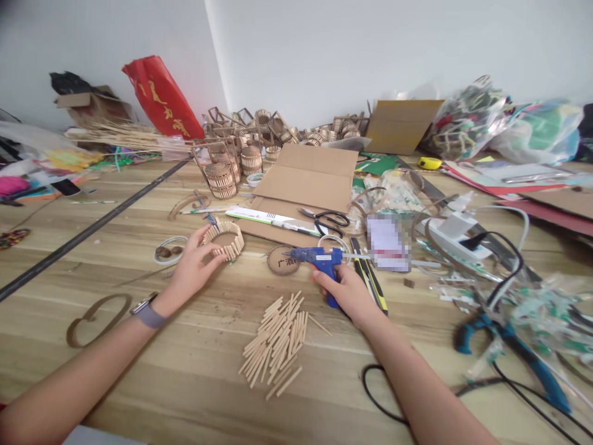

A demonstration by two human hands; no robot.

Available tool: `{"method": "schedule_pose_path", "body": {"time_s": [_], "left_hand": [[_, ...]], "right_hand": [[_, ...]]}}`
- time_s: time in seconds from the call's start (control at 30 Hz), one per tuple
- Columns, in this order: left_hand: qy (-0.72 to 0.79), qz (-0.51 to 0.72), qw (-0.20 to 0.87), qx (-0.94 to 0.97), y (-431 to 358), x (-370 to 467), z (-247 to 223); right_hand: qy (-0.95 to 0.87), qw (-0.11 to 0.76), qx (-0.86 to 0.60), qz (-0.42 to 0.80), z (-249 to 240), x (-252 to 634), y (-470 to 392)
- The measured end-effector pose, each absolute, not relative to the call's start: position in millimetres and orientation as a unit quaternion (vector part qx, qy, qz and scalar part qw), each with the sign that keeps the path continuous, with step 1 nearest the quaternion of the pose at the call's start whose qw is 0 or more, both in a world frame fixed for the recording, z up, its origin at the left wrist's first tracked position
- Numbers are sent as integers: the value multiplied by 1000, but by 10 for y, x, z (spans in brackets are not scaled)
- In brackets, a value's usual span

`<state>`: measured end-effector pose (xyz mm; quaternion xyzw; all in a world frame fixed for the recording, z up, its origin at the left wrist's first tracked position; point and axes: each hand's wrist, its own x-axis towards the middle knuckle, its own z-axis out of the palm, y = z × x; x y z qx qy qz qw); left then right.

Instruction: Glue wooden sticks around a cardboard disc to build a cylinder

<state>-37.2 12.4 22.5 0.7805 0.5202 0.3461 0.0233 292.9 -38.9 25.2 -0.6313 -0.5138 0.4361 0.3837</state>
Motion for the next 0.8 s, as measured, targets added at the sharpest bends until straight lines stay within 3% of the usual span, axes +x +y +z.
{"method": "schedule_pose_path", "body": {"time_s": [0.57,0.67,0.73,0.8], "left_hand": [[452,376,37,808,617,82,251],[444,374,-15,814,577,209,255],[398,373,-58,836,452,301,244],[316,312,-36,895,308,397,210]], "right_hand": [[-542,369,-632,414,235,2949,-386],[-536,375,-628,420,236,2944,-385],[-526,385,-628,425,247,2934,-383],[-510,396,-627,436,269,2918,-382]]}}
